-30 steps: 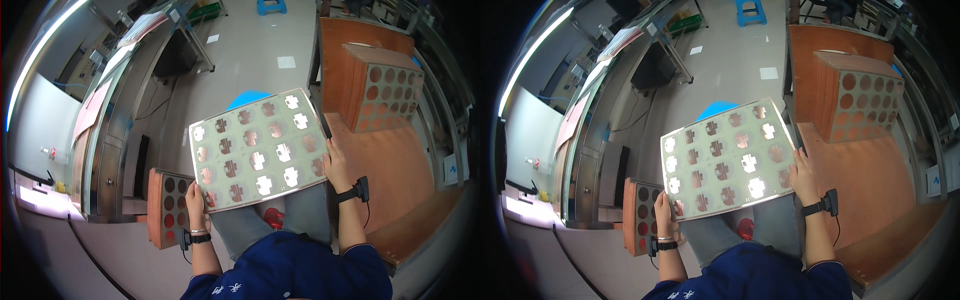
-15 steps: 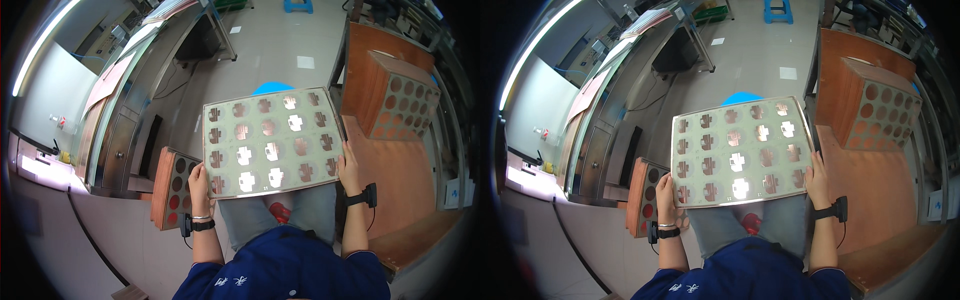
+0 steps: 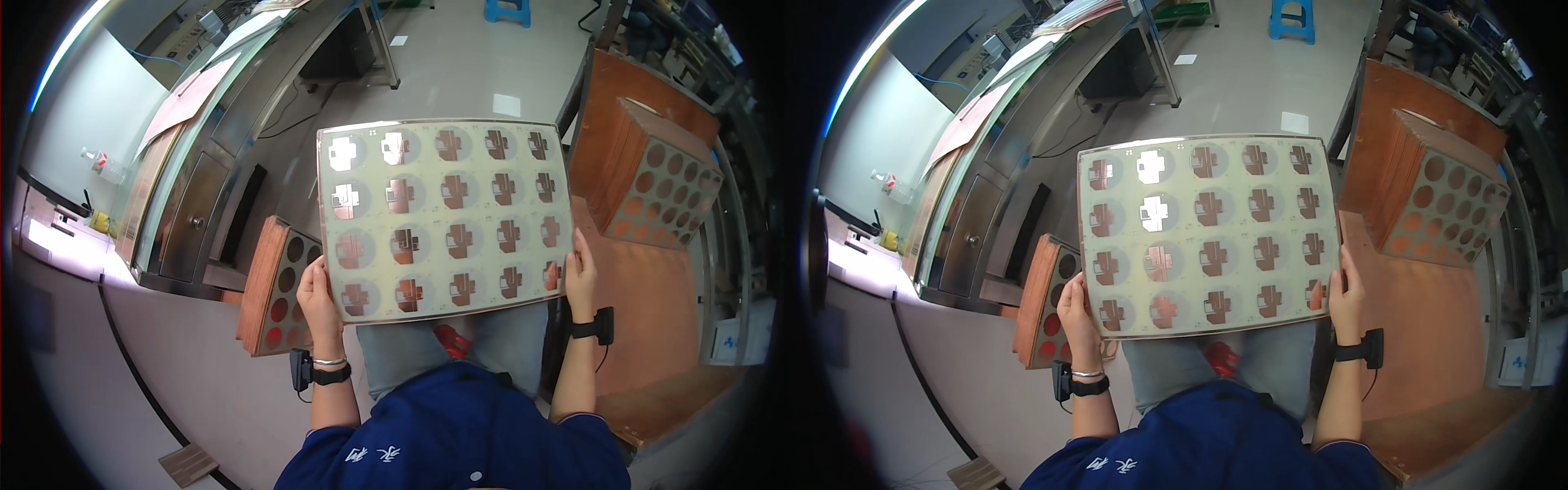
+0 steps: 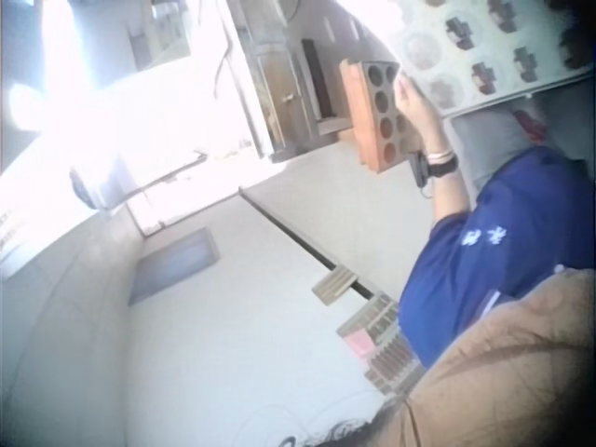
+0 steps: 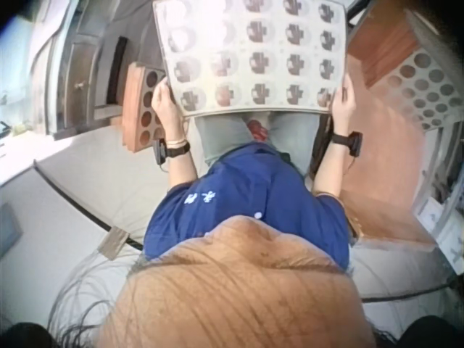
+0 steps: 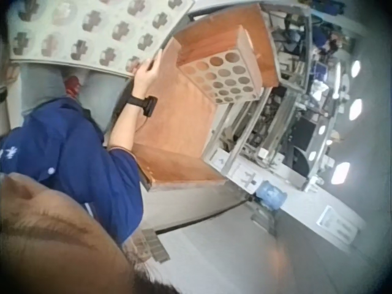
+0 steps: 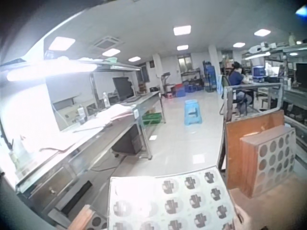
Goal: Inspecting and flipping large industrial plates or PCBs for quality control and organization.
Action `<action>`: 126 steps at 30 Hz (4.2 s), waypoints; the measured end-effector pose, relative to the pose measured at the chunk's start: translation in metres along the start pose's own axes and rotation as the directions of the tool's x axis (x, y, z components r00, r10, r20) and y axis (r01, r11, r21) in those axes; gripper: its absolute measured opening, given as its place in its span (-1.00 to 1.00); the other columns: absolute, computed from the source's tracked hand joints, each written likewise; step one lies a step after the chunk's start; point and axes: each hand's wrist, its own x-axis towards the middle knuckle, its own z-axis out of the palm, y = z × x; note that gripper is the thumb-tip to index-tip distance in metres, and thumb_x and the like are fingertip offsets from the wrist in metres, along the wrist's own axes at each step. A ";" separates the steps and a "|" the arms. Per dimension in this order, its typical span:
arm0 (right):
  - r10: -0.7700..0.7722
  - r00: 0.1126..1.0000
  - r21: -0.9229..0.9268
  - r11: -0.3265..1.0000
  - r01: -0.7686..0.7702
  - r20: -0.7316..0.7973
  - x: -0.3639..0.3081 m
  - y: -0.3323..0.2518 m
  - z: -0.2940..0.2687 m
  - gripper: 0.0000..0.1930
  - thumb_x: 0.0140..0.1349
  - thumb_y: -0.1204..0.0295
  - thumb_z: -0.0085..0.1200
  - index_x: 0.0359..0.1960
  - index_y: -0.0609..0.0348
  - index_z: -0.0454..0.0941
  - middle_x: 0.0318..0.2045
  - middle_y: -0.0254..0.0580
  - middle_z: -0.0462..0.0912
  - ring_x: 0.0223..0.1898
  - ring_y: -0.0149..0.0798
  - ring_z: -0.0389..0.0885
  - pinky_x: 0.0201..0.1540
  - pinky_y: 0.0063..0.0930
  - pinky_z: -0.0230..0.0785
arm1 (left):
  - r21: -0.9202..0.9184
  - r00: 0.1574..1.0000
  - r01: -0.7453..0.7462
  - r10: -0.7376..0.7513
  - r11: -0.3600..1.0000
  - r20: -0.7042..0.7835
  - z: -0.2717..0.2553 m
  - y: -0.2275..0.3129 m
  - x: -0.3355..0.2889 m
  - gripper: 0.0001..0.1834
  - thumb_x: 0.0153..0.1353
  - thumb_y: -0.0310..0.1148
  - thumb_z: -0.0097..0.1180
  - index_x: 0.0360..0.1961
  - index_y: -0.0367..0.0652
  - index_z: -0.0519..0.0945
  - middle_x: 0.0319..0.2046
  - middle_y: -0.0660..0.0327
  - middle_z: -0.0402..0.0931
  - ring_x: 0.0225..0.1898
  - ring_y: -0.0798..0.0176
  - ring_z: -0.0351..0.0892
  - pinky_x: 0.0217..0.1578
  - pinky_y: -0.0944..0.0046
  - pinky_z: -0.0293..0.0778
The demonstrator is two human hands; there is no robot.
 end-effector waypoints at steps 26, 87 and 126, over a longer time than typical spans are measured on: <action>0.158 0.966 0.955 0.186 -0.232 0.204 -0.042 -0.029 0.022 -0.51 0.33 0.30 -0.11 0.23 0.22 0.14 0.12 -0.15 0.38 0.13 -0.19 0.37 0.16 -0.21 0.25 | -0.634 0.882 0.341 -0.002 0.694 0.472 0.080 0.002 -0.039 -0.46 0.35 -0.30 -0.15 0.30 -0.20 0.07 0.26 0.10 0.14 0.26 0.16 0.17 0.27 0.15 0.13; 0.096 0.944 0.765 0.562 -0.314 0.317 -0.028 -0.021 -0.004 -0.63 0.39 0.29 -0.21 0.04 0.36 0.37 -0.11 -0.16 0.55 -0.10 -0.36 0.53 -0.04 -0.50 0.38 | -0.347 0.696 0.586 -0.236 0.732 0.678 0.019 -0.046 -0.004 -0.47 0.35 -0.25 -0.15 0.27 -0.22 0.12 0.16 0.16 0.30 0.13 0.26 0.34 0.11 0.28 0.32; 0.123 0.986 0.613 0.772 -0.165 0.111 -0.029 -0.023 -0.049 -0.61 0.41 0.30 -0.28 0.03 0.41 0.38 -0.11 -0.15 0.54 -0.10 -0.41 0.50 -0.01 -0.54 0.33 | -0.052 0.943 0.308 -0.297 0.950 0.151 -0.026 -0.057 0.009 -0.69 0.36 -0.32 -0.14 -0.06 -0.36 0.47 -0.19 0.19 0.53 -0.19 0.40 0.49 -0.12 0.39 0.41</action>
